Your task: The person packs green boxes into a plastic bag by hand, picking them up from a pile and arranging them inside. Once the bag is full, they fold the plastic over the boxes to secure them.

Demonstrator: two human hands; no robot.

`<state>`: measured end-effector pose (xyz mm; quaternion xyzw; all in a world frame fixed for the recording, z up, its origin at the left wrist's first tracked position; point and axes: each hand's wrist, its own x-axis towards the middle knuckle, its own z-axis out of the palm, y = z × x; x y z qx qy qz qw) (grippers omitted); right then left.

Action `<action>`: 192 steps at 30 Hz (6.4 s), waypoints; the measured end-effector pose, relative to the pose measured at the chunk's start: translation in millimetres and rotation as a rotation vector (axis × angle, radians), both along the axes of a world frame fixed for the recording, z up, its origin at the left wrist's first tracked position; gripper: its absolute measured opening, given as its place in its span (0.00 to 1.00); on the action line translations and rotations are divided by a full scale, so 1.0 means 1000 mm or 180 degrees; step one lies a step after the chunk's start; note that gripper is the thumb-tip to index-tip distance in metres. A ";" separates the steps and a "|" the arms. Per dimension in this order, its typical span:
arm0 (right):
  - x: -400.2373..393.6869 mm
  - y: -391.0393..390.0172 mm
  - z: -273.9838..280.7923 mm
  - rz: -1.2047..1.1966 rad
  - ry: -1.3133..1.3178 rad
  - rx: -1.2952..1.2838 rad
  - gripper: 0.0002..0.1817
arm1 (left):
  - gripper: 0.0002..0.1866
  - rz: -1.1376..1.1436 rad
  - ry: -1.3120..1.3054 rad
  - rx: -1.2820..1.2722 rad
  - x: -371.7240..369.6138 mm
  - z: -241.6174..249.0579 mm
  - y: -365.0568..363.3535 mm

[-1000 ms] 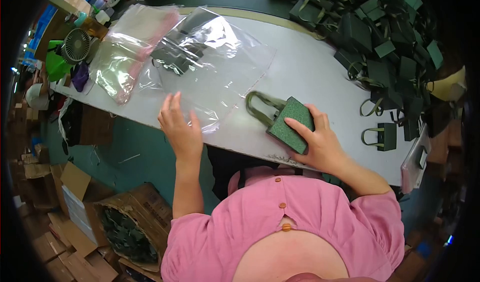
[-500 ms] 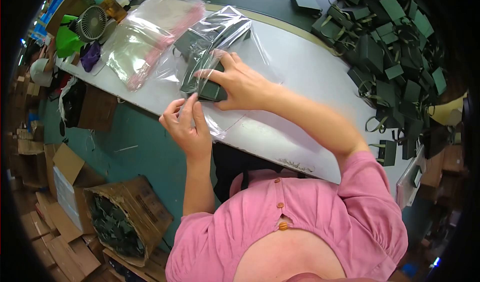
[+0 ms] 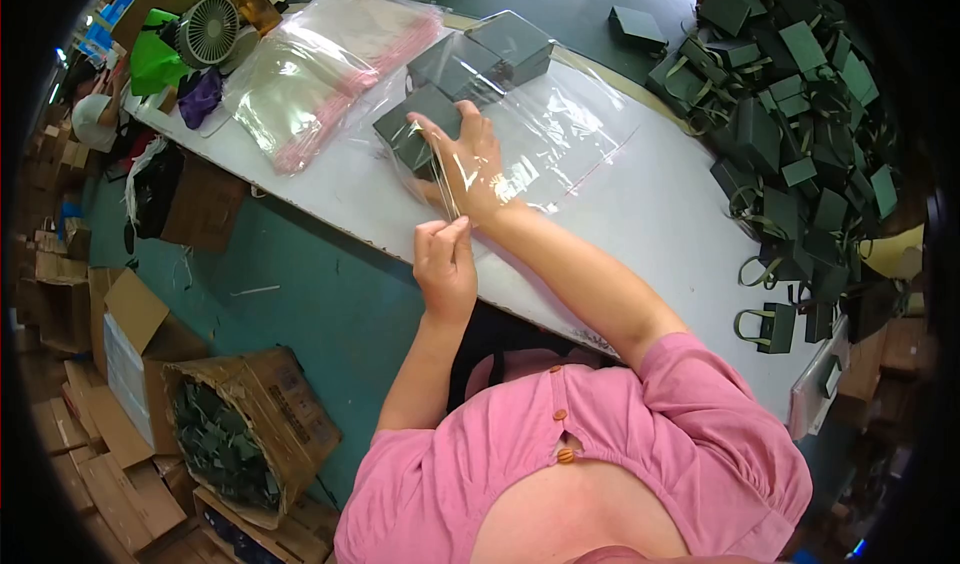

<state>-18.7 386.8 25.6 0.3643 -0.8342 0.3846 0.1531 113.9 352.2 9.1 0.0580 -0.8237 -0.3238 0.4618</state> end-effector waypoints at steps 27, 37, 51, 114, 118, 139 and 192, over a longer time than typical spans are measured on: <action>-0.132 0.372 0.052 -0.3338 0.1099 0.1367 0.38 | 0.13 -0.0079 -0.0084 -0.0181 0.021 0.071 -0.013; -0.027 0.386 0.050 -0.1064 0.0131 0.1123 0.46 | 0.33 -0.2061 -0.0991 -0.0537 -0.260 0.055 0.147; 0.071 0.344 0.035 -0.1135 -0.0749 0.0476 0.40 | 0.65 -0.1356 -0.1889 -0.0900 -0.288 0.080 0.179; -0.040 0.091 -0.010 -0.0626 -0.0016 -0.0565 0.49 | 0.35 -0.0134 -0.1633 -0.1100 -0.008 0.075 -0.024; -0.027 0.128 0.001 -0.0111 -0.0407 -0.0339 0.44 | 0.36 -0.0808 -0.2200 -0.1279 -0.071 0.079 -0.003; 0.046 0.385 0.056 -0.0938 -0.1115 0.1486 0.50 | 0.55 -0.1549 -0.2115 -0.0138 -0.339 0.029 0.183; 0.022 0.279 0.057 0.1371 0.0270 -0.0397 0.32 | 0.09 -0.1106 0.0251 0.0560 0.017 0.078 0.038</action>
